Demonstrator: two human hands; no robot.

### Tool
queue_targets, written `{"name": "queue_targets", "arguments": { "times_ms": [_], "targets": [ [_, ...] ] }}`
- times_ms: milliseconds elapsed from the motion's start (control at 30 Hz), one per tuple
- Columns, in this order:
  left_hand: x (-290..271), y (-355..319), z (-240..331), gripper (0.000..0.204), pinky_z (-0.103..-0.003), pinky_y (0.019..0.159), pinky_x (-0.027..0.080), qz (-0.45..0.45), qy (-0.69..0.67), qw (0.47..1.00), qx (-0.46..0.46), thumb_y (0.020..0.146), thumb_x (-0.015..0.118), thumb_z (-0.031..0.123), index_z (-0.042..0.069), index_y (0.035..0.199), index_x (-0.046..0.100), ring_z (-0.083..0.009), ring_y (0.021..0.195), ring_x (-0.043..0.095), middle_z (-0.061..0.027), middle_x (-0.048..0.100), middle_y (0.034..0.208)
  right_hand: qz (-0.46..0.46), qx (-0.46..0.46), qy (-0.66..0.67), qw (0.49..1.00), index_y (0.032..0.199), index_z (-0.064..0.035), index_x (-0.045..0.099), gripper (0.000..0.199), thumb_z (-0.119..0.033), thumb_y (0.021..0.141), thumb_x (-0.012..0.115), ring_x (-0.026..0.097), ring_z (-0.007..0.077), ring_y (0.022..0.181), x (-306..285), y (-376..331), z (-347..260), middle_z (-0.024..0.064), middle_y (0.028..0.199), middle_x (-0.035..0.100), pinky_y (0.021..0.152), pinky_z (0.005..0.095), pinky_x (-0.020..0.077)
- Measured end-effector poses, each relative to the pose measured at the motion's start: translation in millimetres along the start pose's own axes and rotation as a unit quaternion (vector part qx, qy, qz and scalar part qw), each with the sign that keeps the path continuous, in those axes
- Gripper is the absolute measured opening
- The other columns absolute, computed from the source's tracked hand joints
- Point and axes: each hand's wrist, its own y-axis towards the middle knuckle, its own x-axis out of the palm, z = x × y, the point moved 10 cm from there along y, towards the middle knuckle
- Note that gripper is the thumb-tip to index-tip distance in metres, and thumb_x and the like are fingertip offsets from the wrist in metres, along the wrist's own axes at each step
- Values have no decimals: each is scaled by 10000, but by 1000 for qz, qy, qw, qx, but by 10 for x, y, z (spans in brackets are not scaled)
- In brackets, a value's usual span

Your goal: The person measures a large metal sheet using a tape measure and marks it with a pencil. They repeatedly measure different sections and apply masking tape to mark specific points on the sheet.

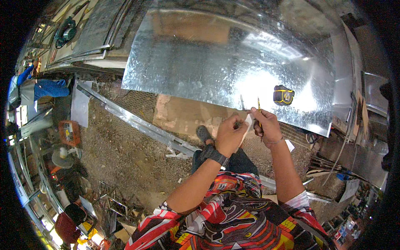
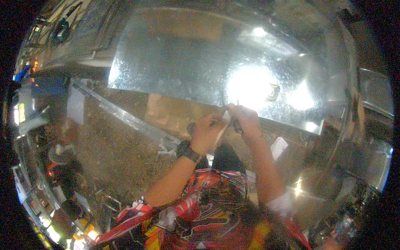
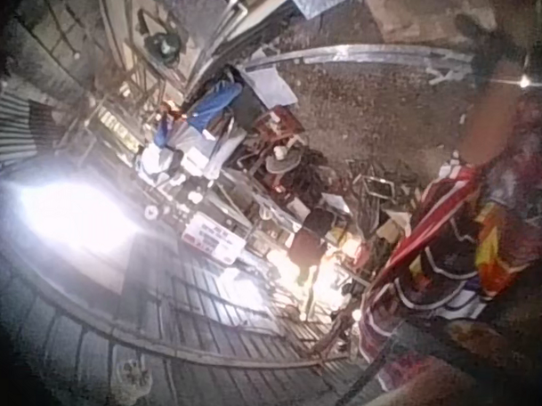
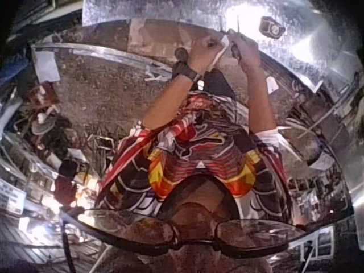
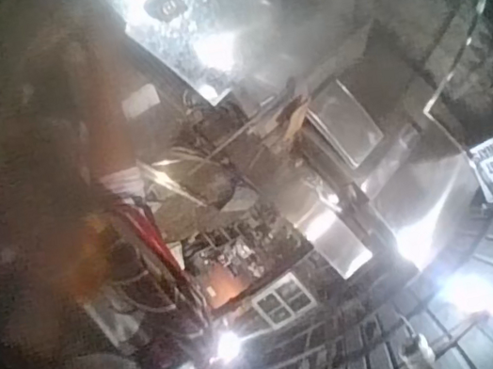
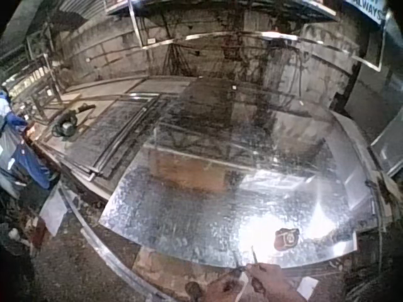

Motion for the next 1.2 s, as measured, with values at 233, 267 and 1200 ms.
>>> {"name": "queue_targets", "arguments": {
  "times_ms": [233,267,1200],
  "targets": [
    [-425,-17,-112,193,-317,561,476,39,68,997,-6,955,727,177,-3,1016,690,-139,614,620,-64,657,745,-77,-58,-91,991,984,-36,732,218,-231,928,812,439,29,511,315,83,-204,-45,673,590,451,223,305],
    [-450,-21,-156,195,-321,560,476,45,64,997,-6,952,731,182,1,1013,694,-139,612,615,-66,659,752,-83,-66,-102,989,980,-37,731,214,-226,924,814,440,28,518,365,106,-235,-43,682,595,456,221,306],
    [-679,262,-472,213,-324,456,486,173,3,981,-86,928,766,212,6,983,758,-164,501,669,-88,678,631,-18,-324,-425,845,1008,-25,650,166,-165,942,711,666,337,905,966,509,-743,137,996,625,797,432,517]
  ]
}}
